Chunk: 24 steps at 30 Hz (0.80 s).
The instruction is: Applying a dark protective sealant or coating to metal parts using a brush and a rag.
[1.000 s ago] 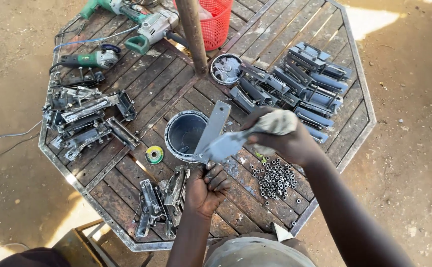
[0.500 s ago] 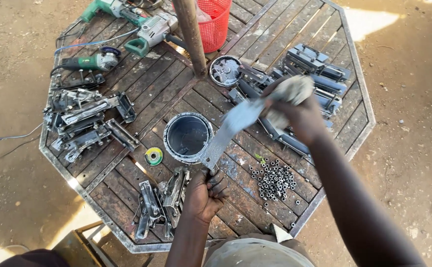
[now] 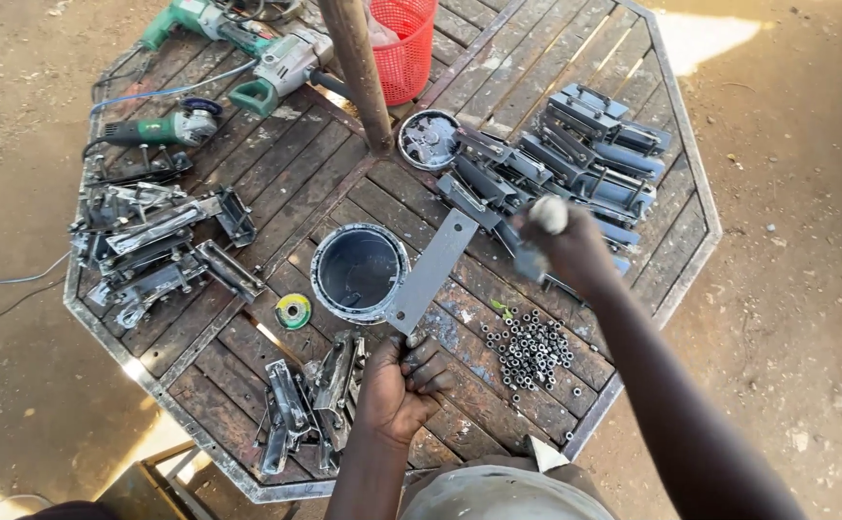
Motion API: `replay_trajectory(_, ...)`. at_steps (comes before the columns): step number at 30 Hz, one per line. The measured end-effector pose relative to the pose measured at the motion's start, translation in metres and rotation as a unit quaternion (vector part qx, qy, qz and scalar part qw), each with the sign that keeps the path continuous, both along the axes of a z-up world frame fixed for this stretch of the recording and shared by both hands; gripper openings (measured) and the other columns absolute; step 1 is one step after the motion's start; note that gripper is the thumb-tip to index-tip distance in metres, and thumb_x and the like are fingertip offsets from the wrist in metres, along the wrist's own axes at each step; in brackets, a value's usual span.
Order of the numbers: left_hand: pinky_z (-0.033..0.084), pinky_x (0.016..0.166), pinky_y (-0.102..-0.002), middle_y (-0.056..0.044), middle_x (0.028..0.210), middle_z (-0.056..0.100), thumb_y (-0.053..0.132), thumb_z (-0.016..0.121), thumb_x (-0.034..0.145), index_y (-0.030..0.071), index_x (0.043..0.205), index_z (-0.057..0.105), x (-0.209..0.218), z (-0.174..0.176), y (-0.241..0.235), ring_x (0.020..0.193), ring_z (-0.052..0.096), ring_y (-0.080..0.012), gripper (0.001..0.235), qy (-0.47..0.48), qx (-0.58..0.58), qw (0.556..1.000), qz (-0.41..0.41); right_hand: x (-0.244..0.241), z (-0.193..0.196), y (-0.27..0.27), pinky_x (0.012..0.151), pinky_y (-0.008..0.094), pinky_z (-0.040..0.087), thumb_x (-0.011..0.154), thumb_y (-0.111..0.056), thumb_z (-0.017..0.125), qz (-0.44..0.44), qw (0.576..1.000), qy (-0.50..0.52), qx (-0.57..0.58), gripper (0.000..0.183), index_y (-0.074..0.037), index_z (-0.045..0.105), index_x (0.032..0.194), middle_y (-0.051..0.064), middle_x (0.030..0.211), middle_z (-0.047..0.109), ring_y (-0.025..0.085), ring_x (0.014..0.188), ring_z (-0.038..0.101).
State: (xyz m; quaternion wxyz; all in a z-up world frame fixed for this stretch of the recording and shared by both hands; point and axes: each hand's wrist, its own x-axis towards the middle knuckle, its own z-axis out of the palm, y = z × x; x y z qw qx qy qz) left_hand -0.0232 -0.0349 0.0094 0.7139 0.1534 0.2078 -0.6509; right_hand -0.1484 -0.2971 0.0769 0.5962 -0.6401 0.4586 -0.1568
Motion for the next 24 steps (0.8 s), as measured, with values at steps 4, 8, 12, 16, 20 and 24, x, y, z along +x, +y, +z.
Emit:
replay_trajectory(4, 0.021, 0.051, -0.027, 0.005, 0.062, 0.030, 0.012, 0.043, 0.098, 0.017, 0.076, 0.046, -0.003, -0.006, -0.008, 0.050, 0.021, -0.0087, 0.023, 0.024, 0.026, 0.999, -0.007, 0.009, -0.023, 0.016, 0.072, 0.023, 0.054, 0.093, -0.008, 0.074, 0.038, 0.992, -0.110, -0.038, 0.016, -0.010, 0.076, 0.109, 0.002, 0.097, 0.076, 0.007, 0.079, 0.065)
replay_trajectory(8, 0.022, 0.051, -0.026, 0.006, 0.062, 0.031, 0.012, 0.045, 0.097, 0.017, 0.075, 0.049, -0.001, -0.005, -0.007, 0.050, 0.022, -0.0083, 0.023, 0.031, 0.008, 0.999, -0.013, 0.012, -0.036, 0.016, 0.077, 0.024, 0.058, 0.088, -0.004, 0.079, 0.014, 0.984, -0.175, -0.016, 0.018, -0.008, 0.074, 0.105, 0.002, 0.094, 0.074, 0.010, 0.082, 0.068)
replay_trajectory(12, 0.021, 0.049, -0.025, 0.008, 0.061, 0.031, 0.014, 0.041, 0.099, 0.018, 0.076, 0.045, 0.005, -0.001, -0.006, 0.047, 0.021, -0.0068, 0.024, 0.026, -0.001, 0.999, -0.041, 0.013, -0.036, 0.016, 0.086, 0.033, 0.067, 0.086, 0.002, 0.077, 0.003, 0.974, -0.224, 0.031, 0.017, -0.004, 0.071, 0.100, 0.009, 0.092, 0.074, 0.020, 0.087, 0.076)
replay_trajectory(16, 0.023, 0.045, -0.026, 0.009, 0.056, 0.031, 0.021, 0.038, 0.102, 0.019, 0.075, 0.042, 0.009, 0.026, -0.008, 0.044, 0.024, -0.0064, 0.028, -0.101, 0.062, 0.991, -0.065, 0.007, -0.043, 0.021, 0.080, 0.026, 0.063, 0.083, 0.002, 0.080, 0.005, 0.973, -0.231, 0.027, 0.017, -0.006, 0.071, 0.095, 0.001, 0.088, 0.068, 0.011, 0.083, 0.069)
replay_trajectory(20, 0.023, 0.045, -0.021, 0.010, 0.063, 0.024, 0.023, 0.050, 0.086, 0.015, 0.082, 0.055, 0.010, 0.031, -0.010, 0.045, 0.029, -0.0047, 0.010, -0.235, 0.214, 0.943, -0.103, 0.002, -0.020, 0.033, 0.102, 0.055, 0.039, 0.091, -0.012, 0.080, 0.036, 0.981, -0.129, -0.139, 0.011, -0.006, 0.074, 0.098, 0.020, 0.097, 0.064, 0.038, 0.118, 0.054)
replay_trajectory(24, 0.033, 0.098, -0.031, -0.010, 0.118, 0.056, 0.026, 0.043, 0.098, 0.009, 0.104, 0.072, -0.004, 0.077, -0.016, 0.118, 0.050, -0.0266, 0.033, -0.390, 0.389, 0.825, -0.126, 0.000, -0.019, 0.036, 0.112, 0.064, 0.032, 0.091, -0.014, 0.079, 0.036, 0.983, -0.086, -0.159, 0.012, -0.007, 0.073, 0.100, 0.025, 0.109, 0.064, 0.053, 0.134, 0.045)
